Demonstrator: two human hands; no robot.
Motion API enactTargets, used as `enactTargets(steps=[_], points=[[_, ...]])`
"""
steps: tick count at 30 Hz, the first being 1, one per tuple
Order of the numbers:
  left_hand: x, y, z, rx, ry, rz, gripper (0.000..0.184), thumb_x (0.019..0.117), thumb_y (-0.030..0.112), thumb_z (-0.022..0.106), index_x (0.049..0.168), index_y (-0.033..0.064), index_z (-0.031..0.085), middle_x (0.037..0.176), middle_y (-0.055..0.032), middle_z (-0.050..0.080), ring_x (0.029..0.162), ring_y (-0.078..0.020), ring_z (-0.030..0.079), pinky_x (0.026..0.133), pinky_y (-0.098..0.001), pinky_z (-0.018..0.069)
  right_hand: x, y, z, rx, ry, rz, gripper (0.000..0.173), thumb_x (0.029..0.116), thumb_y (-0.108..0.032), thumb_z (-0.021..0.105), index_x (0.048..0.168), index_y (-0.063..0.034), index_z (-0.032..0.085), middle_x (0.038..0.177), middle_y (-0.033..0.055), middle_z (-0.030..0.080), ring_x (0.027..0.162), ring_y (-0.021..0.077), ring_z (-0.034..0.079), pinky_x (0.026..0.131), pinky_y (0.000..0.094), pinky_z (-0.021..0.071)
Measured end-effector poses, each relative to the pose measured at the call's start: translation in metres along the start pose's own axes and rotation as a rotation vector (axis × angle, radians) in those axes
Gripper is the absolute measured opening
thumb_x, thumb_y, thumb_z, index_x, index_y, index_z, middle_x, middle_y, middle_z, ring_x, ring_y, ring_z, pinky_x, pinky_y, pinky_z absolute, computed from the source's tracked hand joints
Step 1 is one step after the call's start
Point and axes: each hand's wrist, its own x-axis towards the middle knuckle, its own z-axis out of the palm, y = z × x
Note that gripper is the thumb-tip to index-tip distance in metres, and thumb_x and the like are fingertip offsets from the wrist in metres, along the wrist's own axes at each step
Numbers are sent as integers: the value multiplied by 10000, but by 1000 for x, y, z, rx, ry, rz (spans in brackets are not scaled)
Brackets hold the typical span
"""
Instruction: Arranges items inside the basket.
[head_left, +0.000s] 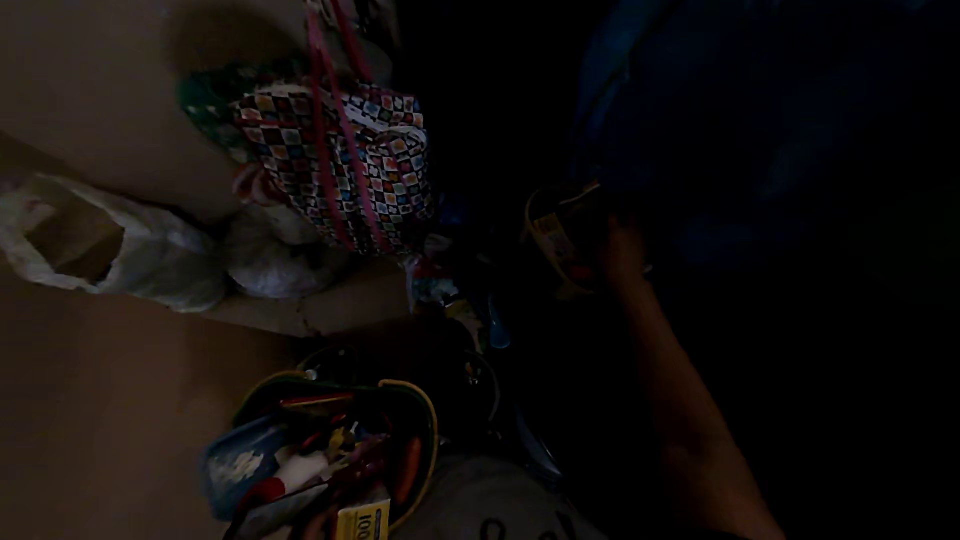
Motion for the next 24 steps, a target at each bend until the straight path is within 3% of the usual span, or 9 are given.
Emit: enactTargets(steps=[4, 7, 12, 14, 15, 17, 18, 20, 24], points=[[70, -72, -11, -330, -58, 194, 173, 1036, 60, 390, 1044, 34, 562, 845, 79, 630, 761, 48, 617, 742, -160, 545, 12, -5, 9, -182, -72, -254, 405, 977, 13, 605, 1375, -55, 629, 1530, 270, 460, 1423, 513, 397, 1133, 664, 327], [100, -95, -16, -438, -128, 173, 179, 1029, 47, 393, 1080, 34, 564, 908, 46, 673, 827, -2, 652, 784, -202, 561, 21, -15, 10, -243, -224, -212, 454, 971, 89, 559, 1406, -34, 599, 1600, 247, 373, 1487, 476, 313, 1188, 640, 253], [89, -91, -15, -361, -90, 163, 173, 1006, 79, 411, 1063, 65, 573, 843, 68, 664, 744, 10, 639, 695, -202, 561, 36, -8, 24, -262, -170, -280, 354, 977, 51, 567, 1319, 10, 647, 1487, 264, 497, 1402, 485, 424, 1117, 637, 362], [81, -90, -19, -144, -59, 286, 194, 1011, 50, 423, 1105, -11, 582, 950, -7, 673, 848, -13, 639, 777, -197, 546, 34, -11, 17, -270, -175, -317, 351, 983, 47, 566, 1322, 7, 646, 1458, 265, 522, 1390, 488, 436, 1108, 637, 372], [77, -95, -26, 48, -86, 468, 251, 1019, -5, 445, 1179, -156, 567, 1096, -169, 654, 992, -122, 618, 894, -258, 509, 32, -13, 15, -271, -173, -337, 343, 984, 51, 564, 1316, 20, 647, 1464, 273, 517, 1389, 494, 439, 1109, 639, 369], [86, -108, -37, 366, -95, 708, 301, 981, -23, 516, 1196, -229, 564, 1198, -352, 635, 1113, -314, 645, 985, -374, 508, 30, -13, 11, -294, -186, -360, 364, 977, 72, 565, 1332, 27, 635, 1523, 284, 453, 1414, 502, 407, 1129, 640, 346], [94, -116, -36, 339, -55, 705, 281, 954, -32, 539, 1164, -214, 584, 1168, -341, 651, 1091, -306, 659, 972, -367, 519, 30, -12, 11, -309, -194, -369, 378, 974, 81, 565, 1344, 31, 621, 1544, 288, 423, 1431, 505, 384, 1137, 642, 337], [105, -123, -28, 73, 1, 472, 191, 994, 25, 483, 1082, -97, 600, 1024, -150, 682, 939, -72, 653, 867, -211, 530, 28, -11, 10, -358, -205, -405, 389, 964, 103, 569, 1350, 66, 594, 1567, 295, 382, 1446, 504, 361, 1138, 631, 343], [91, -99, -22, -219, -72, 237, 244, 1037, 130, 424, 1126, -56, 554, 915, 10, 609, 799, 25, 597, 767, -189, 525, 25, -8, 16, -358, -265, -487, 384, 987, 84, 535, 1369, 102, 566, 1520, 294, 449, 1439, 486, 386, 1163, 586, 347]])
